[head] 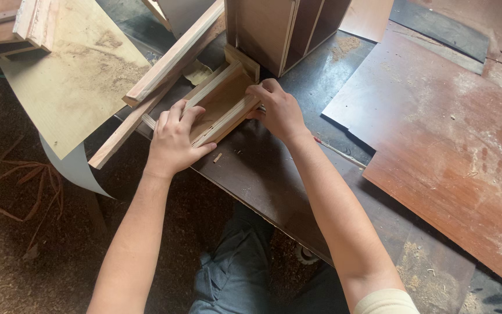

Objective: The person places a small wooden box on a workbench, brushes its top surface with a paintbrush, then sands the top and side faces with a sanding block. The person flips the box to sand additional sides.

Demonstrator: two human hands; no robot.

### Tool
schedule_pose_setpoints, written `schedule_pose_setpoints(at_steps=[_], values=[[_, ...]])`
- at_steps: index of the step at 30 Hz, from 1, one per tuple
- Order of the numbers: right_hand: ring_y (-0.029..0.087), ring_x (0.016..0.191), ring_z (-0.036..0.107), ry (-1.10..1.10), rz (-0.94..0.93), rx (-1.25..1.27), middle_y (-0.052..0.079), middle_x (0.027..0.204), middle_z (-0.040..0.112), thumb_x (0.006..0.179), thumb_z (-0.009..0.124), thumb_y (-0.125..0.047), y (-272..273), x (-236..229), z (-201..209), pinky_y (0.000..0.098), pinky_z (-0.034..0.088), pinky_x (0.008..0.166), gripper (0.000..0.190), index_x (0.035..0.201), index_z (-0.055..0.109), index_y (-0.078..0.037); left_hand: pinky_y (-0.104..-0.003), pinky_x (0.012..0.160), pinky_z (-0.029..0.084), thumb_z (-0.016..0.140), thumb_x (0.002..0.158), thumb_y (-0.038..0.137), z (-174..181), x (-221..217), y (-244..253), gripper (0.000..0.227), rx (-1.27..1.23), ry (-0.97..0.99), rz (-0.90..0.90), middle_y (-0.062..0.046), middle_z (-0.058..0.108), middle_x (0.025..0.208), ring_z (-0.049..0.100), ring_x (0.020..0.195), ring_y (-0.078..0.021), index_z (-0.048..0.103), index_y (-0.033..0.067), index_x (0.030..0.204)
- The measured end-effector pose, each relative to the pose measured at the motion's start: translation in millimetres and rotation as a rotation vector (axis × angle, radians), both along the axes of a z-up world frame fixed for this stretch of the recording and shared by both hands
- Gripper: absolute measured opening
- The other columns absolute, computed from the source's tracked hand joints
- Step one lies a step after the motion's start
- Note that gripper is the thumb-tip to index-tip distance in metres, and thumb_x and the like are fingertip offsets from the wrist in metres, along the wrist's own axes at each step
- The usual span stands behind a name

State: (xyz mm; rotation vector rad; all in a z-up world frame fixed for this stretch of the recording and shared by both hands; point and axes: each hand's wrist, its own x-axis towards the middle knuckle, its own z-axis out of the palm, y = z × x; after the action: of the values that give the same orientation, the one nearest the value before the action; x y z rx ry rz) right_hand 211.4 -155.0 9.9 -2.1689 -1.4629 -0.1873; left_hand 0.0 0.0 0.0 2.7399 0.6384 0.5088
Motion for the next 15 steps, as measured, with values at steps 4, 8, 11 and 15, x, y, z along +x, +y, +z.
schedule_pose_setpoints(at_steps=[4,8,11,15], values=[[0.033,0.101,0.069,0.006,0.028,0.046,0.012,0.124,0.061,0.072,0.089,-0.022,0.3,0.0,-3.8,0.0433,0.057,0.086,0.057,0.124,0.066,-0.016,-0.051,0.109,0.042,0.093,0.060,0.044,0.4,-2.5,-1.6,0.083,0.026,-0.060,-0.012,-0.020,0.050,0.144,0.052,0.126,-0.0388,0.059,0.0163,0.131],[0.033,0.108,0.068,-0.001,0.057,0.083,0.013,0.126,0.060,0.073,0.088,-0.022,-3.8,3.0,-3.6,0.0435,0.057,0.091,0.057,0.124,0.065,-0.015,-0.051,0.107,0.044,0.094,0.060,0.040,4.7,-3.8,-2.5,0.080,-0.016,-0.081,-0.020,-0.018,0.052,0.144,0.053,0.123,-0.0375,0.059,0.0156,0.128],[0.034,0.112,0.066,-0.009,0.062,0.089,0.014,0.128,0.058,0.074,0.090,-0.022,-8.4,6.2,2.0,0.0439,0.056,0.094,0.058,0.126,0.064,-0.016,-0.052,0.106,0.044,0.095,0.059,0.039,11.5,-0.4,-3.0,0.079,-0.004,-0.109,-0.040,-0.019,0.052,0.142,0.053,0.124,-0.0382,0.060,0.0149,0.125],[0.035,0.114,0.064,-0.047,0.057,0.070,0.016,0.130,0.055,0.072,0.092,-0.020,-21.9,13.4,11.6,0.0430,0.057,0.095,0.064,0.129,0.061,-0.016,-0.054,0.106,0.044,0.094,0.060,0.041,19.2,8.4,-7.3,0.075,-0.014,-0.162,-0.080,-0.021,0.054,0.140,0.053,0.126,-0.0400,0.063,0.0138,0.123]])
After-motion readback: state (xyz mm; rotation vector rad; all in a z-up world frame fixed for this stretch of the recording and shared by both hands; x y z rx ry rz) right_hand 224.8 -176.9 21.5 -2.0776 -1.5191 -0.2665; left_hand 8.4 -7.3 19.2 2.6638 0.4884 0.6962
